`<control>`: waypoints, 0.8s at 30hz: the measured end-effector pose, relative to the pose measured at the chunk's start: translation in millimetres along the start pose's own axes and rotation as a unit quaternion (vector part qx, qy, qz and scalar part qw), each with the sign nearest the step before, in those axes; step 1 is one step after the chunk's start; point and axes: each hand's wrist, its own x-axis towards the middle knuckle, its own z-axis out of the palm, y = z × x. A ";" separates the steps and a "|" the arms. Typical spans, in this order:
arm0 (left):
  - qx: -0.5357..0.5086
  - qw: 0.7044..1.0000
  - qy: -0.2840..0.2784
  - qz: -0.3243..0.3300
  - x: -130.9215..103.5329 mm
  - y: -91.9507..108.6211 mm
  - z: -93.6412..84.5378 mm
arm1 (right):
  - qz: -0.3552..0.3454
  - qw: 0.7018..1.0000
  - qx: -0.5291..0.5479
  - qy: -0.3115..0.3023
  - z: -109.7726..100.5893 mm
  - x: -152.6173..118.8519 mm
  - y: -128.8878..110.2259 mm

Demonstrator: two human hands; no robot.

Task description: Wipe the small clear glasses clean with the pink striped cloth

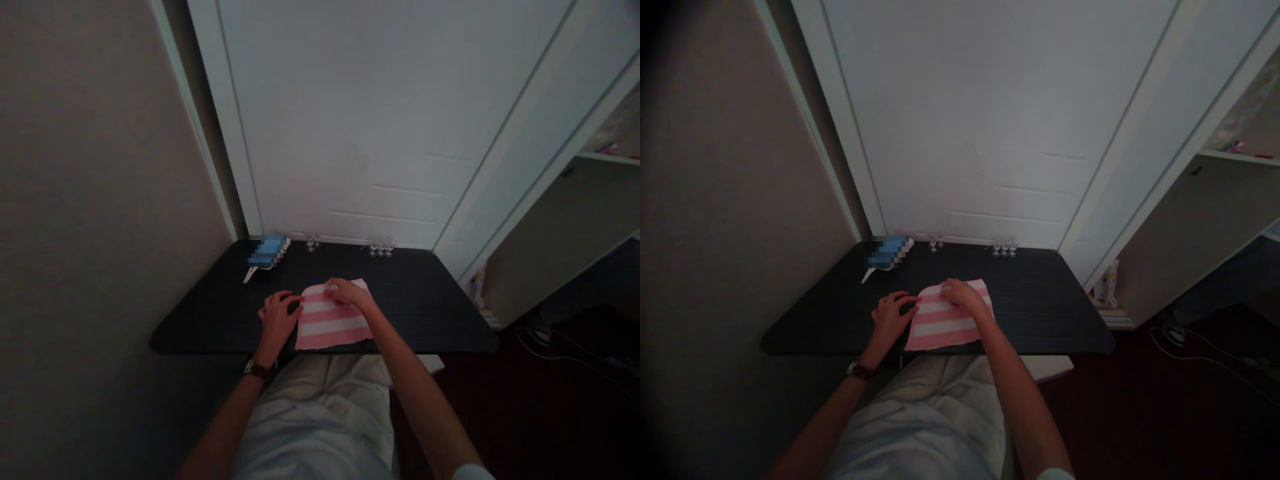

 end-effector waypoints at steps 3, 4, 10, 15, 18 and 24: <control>-0.005 1.000 0.002 0.002 0.7 0.3 -0.4 | 0.056 0.998 0.011 0.011 -24.8 -28.2 42.3; -0.006 1.000 0.003 0.001 1.1 0.3 -0.5 | 0.069 0.997 0.013 0.016 -32.5 -36.1 53.6; -0.004 1.000 0.002 0.008 1.0 -1.1 -0.3 | 0.050 0.999 0.017 0.014 -43.1 -29.4 38.8; 0.015 0.999 -0.002 0.030 -2.8 -1.9 -0.2 | 0.005 0.999 0.022 -0.045 -14.0 17.9 -32.2; 0.022 0.999 -0.002 0.036 -3.9 -1.2 -1.2 | -0.003 0.997 0.029 -0.065 1.0 34.0 -52.5; 0.025 0.999 0.008 0.037 -6.8 3.9 -4.8 | 0.014 0.997 0.046 -0.065 2.1 31.5 -36.7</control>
